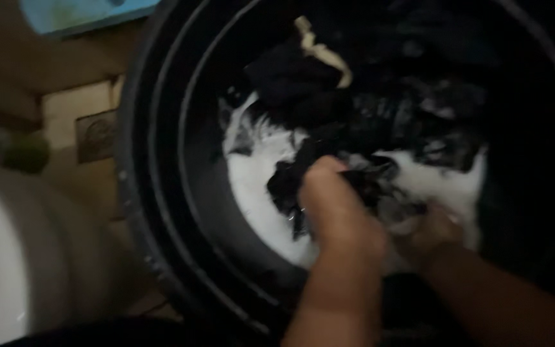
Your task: The person hand-washes dark-colored clothes in a black bucket filled with soapy water. They repeatedly submerge, agitate, and wring the garments to clean them.
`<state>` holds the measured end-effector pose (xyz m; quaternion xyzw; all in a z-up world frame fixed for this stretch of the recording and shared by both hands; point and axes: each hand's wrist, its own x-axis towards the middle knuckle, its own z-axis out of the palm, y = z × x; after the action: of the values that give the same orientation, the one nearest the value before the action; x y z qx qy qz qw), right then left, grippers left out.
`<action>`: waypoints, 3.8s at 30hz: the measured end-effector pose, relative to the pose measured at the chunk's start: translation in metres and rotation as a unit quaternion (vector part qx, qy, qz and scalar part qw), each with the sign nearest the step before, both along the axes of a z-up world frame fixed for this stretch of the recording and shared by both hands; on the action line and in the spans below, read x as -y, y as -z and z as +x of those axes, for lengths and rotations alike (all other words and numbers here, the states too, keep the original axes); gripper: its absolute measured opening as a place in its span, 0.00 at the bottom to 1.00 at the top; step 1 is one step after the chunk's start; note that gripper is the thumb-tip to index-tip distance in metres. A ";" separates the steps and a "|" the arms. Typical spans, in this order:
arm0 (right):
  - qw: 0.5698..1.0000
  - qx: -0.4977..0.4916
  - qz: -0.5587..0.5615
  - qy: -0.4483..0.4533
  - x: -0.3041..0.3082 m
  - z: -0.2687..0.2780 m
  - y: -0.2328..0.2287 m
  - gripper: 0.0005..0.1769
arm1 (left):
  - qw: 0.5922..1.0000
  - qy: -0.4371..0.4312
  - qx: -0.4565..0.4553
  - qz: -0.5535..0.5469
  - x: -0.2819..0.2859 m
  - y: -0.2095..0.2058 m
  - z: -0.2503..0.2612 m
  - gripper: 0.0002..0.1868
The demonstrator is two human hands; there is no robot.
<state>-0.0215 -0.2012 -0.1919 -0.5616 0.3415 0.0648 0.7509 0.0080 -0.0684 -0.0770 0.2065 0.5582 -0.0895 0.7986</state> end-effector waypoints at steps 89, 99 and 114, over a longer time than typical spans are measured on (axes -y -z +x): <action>0.927 0.130 -0.089 -0.340 0.040 0.026 -0.206 0.13 | 0.824 0.165 0.542 0.018 -0.036 -0.135 -0.017 0.30; 0.935 0.321 0.134 -0.074 0.001 -0.001 -0.297 0.17 | 0.931 0.206 0.281 -0.107 -0.044 -0.119 0.000 0.25; 0.745 0.484 -0.436 -0.142 -0.043 -0.024 -0.192 0.15 | 0.952 0.157 0.261 -0.008 0.013 -0.048 -0.027 0.28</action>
<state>-0.0459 -0.1586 -0.0004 -0.8257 -0.1607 -0.2660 0.4708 -0.0190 -0.0819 -0.0287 0.3012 0.2897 -0.1606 0.8942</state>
